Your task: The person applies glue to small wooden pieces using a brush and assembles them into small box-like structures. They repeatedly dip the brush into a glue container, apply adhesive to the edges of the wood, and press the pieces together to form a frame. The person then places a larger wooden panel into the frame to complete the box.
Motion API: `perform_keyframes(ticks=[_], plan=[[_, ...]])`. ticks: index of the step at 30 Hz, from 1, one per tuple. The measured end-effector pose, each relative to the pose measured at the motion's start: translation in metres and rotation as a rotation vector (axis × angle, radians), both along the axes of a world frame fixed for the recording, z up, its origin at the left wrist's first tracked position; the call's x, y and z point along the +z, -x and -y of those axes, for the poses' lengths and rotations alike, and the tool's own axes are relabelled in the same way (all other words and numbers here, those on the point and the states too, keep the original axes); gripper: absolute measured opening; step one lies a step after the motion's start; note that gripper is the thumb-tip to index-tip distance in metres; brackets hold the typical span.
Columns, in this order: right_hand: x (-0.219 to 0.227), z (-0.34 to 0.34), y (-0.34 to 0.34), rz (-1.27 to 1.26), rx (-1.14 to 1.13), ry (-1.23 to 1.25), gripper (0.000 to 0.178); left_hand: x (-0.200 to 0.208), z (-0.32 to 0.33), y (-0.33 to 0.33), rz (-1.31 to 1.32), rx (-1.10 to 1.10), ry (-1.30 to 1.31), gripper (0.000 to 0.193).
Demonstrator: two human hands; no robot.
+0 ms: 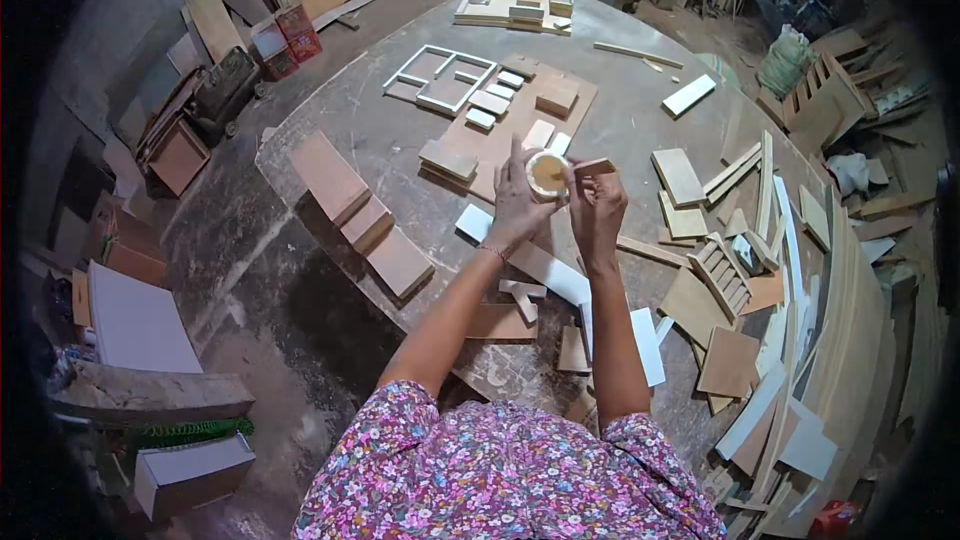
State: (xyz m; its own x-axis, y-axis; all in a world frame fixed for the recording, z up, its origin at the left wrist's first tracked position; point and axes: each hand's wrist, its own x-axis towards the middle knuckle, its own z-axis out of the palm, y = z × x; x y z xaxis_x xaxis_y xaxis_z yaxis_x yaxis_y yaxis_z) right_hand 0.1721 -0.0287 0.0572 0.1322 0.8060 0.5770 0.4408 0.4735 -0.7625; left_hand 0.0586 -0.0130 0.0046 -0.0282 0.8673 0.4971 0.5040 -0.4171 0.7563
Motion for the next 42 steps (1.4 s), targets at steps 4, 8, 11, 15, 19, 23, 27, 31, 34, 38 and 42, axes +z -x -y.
perform_keyframes(ticks=[4, 8, 11, 15, 19, 23, 27, 31, 34, 38, 42], plan=[[-0.003, 0.016, -0.004, -0.028, -0.005, 0.068, 0.013, -0.007, 0.015, 0.000, 0.029, -0.006, -0.051, 0.115], [-0.002, 0.032, -0.006, -0.056, 0.041, 0.066, 0.012, -0.014, 0.032, -0.005, 0.141, -0.010, -0.067, 0.105], [0.004, 0.043, -0.003, 0.110, -0.001, 0.007, 0.010, -0.012, 0.038, -0.007, 0.082, 0.041, -0.070, 0.092], [-0.010, 0.045, 0.004, 0.206, 0.043, -0.066, 0.015, -0.018, 0.036, -0.005, 0.021, 0.098, -0.125, 0.065], [-0.021, 0.042, 0.007, 0.267, 0.012, -0.021, 0.018, -0.018, 0.034, -0.003, 0.049, 0.097, -0.167, 0.069], [-0.024, 0.038, 0.012, 0.293, 0.009, -0.032, 0.020, -0.018, 0.036, -0.003, 0.021, 0.092, -0.174, 0.068], [-0.026, 0.039, 0.015, 0.318, 0.003, 0.077, 0.022, -0.024, 0.036, -0.004, 0.060, 0.074, -0.170, 0.065], [-0.032, 0.034, 0.013, 0.237, 0.006, 0.081, 0.022, -0.022, 0.036, -0.005, 0.007, 0.089, -0.158, 0.073], [-0.033, 0.032, 0.010, 0.278, -0.015, 0.091, 0.021, -0.020, 0.037, -0.007, -0.026, 0.096, -0.155, 0.072], [-0.029, 0.032, 0.010, 0.361, -0.023, 0.133, 0.020, -0.021, 0.037, -0.008, 0.084, 0.073, -0.120, 0.074], [-0.028, 0.031, 0.008, 0.376, 0.013, 0.131, 0.018, -0.022, 0.034, -0.005, 0.064, 0.067, -0.163, 0.075]])
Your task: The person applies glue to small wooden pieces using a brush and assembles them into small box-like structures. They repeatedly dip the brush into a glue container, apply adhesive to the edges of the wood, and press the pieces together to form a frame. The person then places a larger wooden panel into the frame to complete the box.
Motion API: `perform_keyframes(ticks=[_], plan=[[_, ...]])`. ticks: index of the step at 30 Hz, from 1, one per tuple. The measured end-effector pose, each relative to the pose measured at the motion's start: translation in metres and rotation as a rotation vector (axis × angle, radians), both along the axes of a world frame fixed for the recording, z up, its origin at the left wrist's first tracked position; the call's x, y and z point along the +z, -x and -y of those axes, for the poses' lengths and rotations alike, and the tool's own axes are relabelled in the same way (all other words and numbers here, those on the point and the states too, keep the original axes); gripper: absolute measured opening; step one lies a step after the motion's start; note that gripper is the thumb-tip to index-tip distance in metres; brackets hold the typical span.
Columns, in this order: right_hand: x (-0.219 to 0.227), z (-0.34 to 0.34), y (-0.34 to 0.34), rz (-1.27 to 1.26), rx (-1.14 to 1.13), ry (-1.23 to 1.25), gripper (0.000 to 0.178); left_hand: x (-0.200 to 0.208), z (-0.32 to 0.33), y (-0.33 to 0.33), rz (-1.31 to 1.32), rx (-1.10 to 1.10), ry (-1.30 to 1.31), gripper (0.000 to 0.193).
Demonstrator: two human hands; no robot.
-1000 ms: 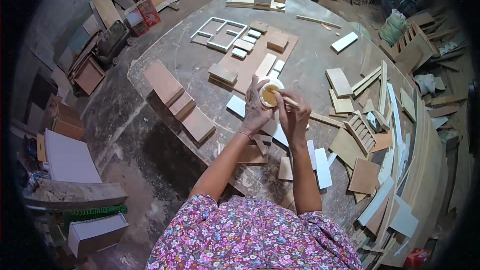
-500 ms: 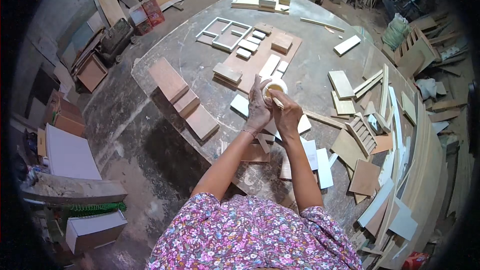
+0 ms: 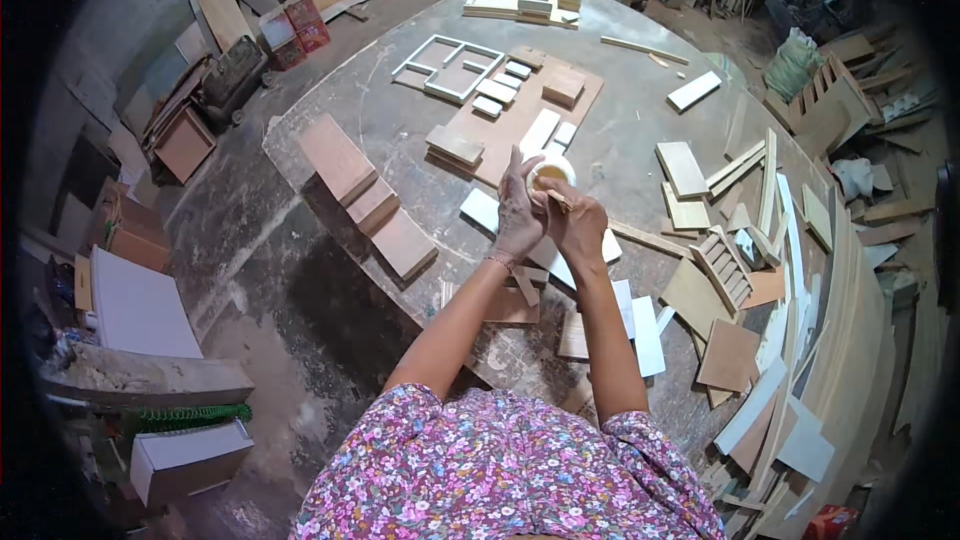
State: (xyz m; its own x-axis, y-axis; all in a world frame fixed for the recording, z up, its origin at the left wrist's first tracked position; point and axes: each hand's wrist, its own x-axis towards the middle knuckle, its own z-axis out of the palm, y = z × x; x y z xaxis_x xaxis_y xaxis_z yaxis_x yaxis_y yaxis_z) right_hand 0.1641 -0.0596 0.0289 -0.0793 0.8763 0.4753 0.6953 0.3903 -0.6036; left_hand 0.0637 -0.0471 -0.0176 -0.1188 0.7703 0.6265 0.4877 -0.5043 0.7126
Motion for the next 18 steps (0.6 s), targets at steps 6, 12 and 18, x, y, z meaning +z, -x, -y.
perform_keyframes(ticks=[6, 12, 18], plan=[[0.001, -0.003, -0.007, 0.032, 0.066, 0.053, 0.020, 0.001, 0.000, -0.002, -0.031, 0.000, -0.029, 0.076], [0.010, 0.003, -0.005, -0.052, 0.038, 0.023, 0.018, 0.001, -0.001, -0.005, -0.148, 0.081, -0.074, 0.080], [0.006, 0.004, 0.002, 0.007, -0.031, -0.015, 0.021, 0.003, 0.001, -0.004, -0.053, 0.048, 0.013, 0.077]])
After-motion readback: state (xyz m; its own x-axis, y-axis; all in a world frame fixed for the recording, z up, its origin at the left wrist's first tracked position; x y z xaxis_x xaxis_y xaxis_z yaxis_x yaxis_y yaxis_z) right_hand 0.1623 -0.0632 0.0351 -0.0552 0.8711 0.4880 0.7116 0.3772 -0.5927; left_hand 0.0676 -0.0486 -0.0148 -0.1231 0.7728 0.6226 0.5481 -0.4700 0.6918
